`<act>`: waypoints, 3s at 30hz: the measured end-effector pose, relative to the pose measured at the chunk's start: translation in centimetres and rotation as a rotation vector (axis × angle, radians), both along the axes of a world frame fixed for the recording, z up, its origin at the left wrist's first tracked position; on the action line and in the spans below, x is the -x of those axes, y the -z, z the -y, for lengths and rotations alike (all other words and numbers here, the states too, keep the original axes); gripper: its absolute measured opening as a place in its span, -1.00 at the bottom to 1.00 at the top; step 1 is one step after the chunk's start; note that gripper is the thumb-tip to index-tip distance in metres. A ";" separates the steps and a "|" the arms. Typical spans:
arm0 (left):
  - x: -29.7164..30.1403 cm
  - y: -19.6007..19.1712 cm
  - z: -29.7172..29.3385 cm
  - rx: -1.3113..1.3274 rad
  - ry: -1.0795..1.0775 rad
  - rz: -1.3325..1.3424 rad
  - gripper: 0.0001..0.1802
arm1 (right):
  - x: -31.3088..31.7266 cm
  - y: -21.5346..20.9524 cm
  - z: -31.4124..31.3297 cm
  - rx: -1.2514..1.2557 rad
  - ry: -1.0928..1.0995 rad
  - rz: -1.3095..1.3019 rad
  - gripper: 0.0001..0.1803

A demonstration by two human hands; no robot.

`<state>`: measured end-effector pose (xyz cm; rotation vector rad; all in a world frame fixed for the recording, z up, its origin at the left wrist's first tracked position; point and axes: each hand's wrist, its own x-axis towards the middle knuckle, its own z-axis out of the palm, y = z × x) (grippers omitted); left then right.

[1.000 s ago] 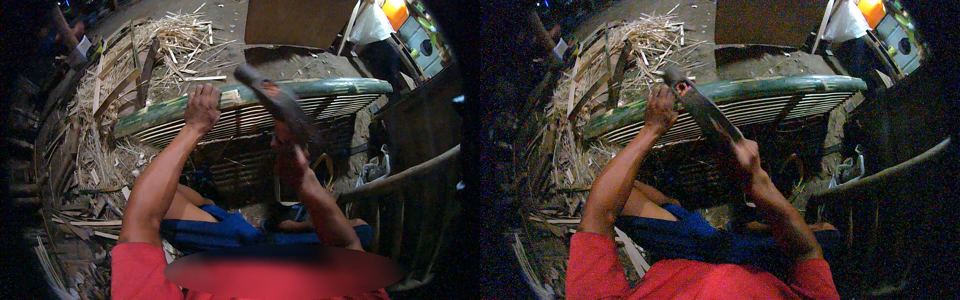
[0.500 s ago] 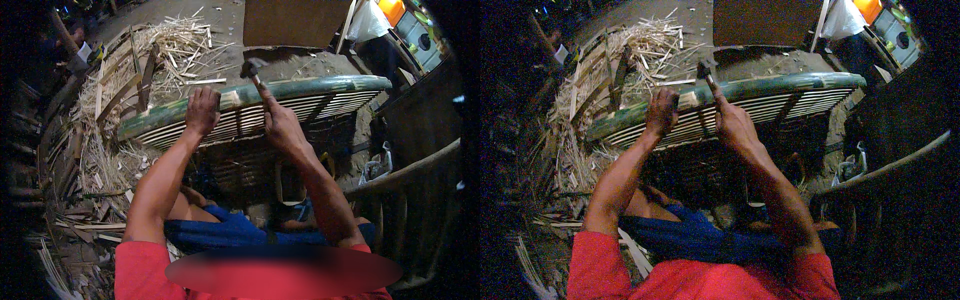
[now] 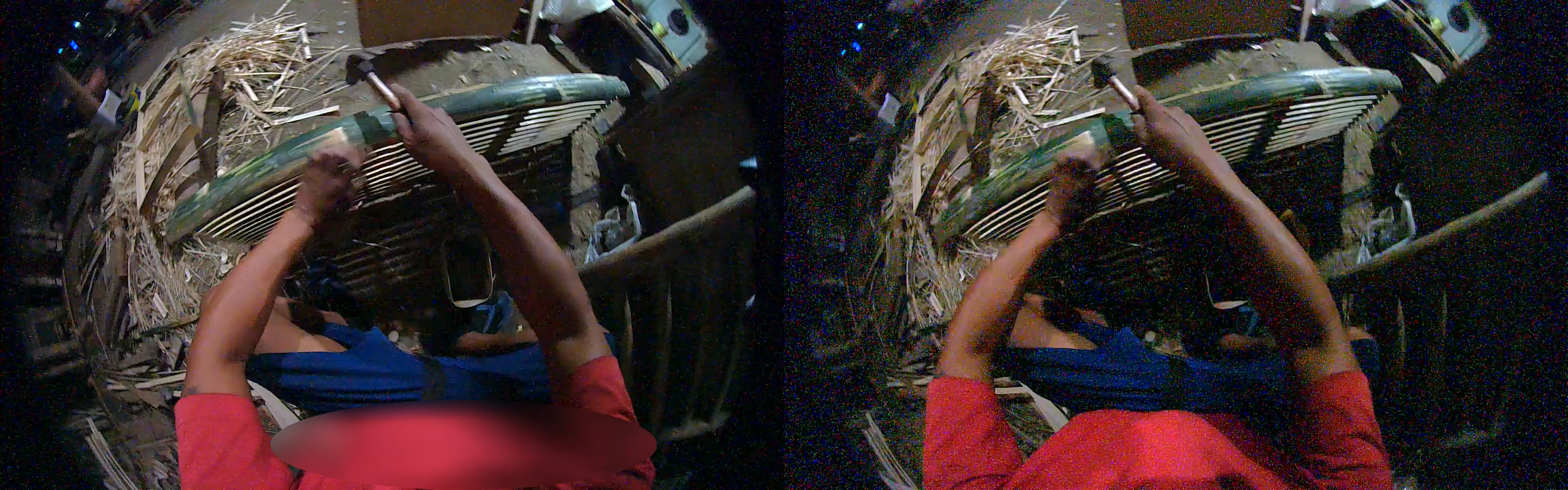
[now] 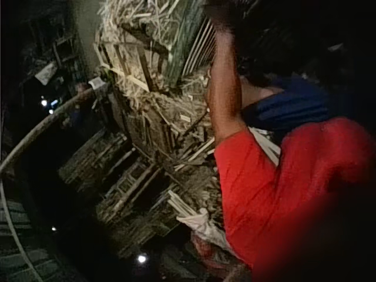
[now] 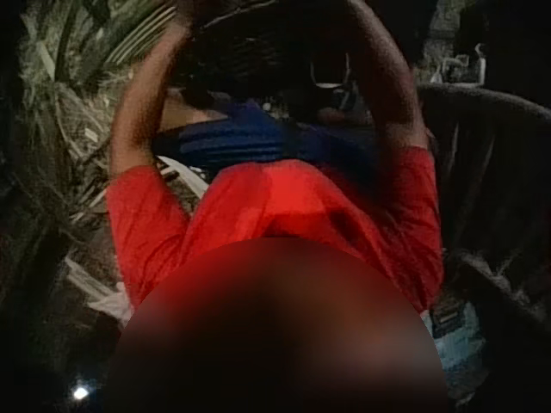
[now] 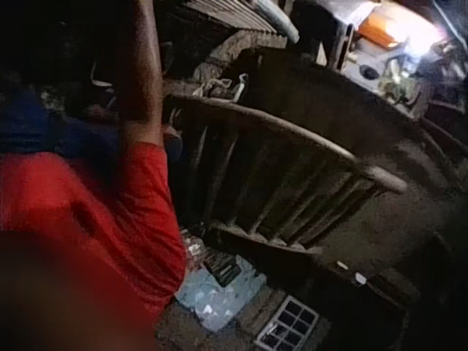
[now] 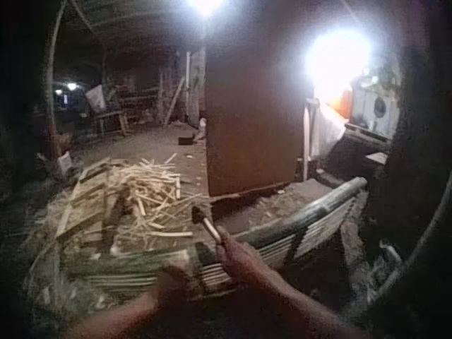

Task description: The person hammers nails into a bamboo mat using a hammer, securing the slats together. They repeatedly pick up nails from a small container and drive them into the mat while seated on the floor.

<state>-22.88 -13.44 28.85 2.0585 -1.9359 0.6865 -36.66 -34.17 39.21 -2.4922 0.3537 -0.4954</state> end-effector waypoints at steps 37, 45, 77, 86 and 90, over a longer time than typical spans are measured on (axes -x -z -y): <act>7.6 -1.8 -2.8 -0.382 -0.057 -1.258 -0.60 | -2.7 -0.8 0.5 0.152 0.130 -0.215 -0.51; -9.3 -9.5 -31.6 0.792 -0.918 -0.710 -0.80 | -7.4 1.7 -14.2 0.236 -0.158 -0.041 -0.47; -15.7 2.3 -31.6 0.801 -0.498 -1.033 -0.75 | -11.5 -6.5 -29.9 -0.063 -0.625 -0.166 -0.05; -15.6 0.6 -32.3 0.689 -0.424 -0.751 -0.82 | -12.2 -8.4 -32.7 0.017 -0.596 -0.279 -0.09; -15.3 0.4 -32.5 0.689 -0.452 -0.745 -0.84 | -12.9 -7.7 -33.5 0.115 -0.583 -0.336 -0.10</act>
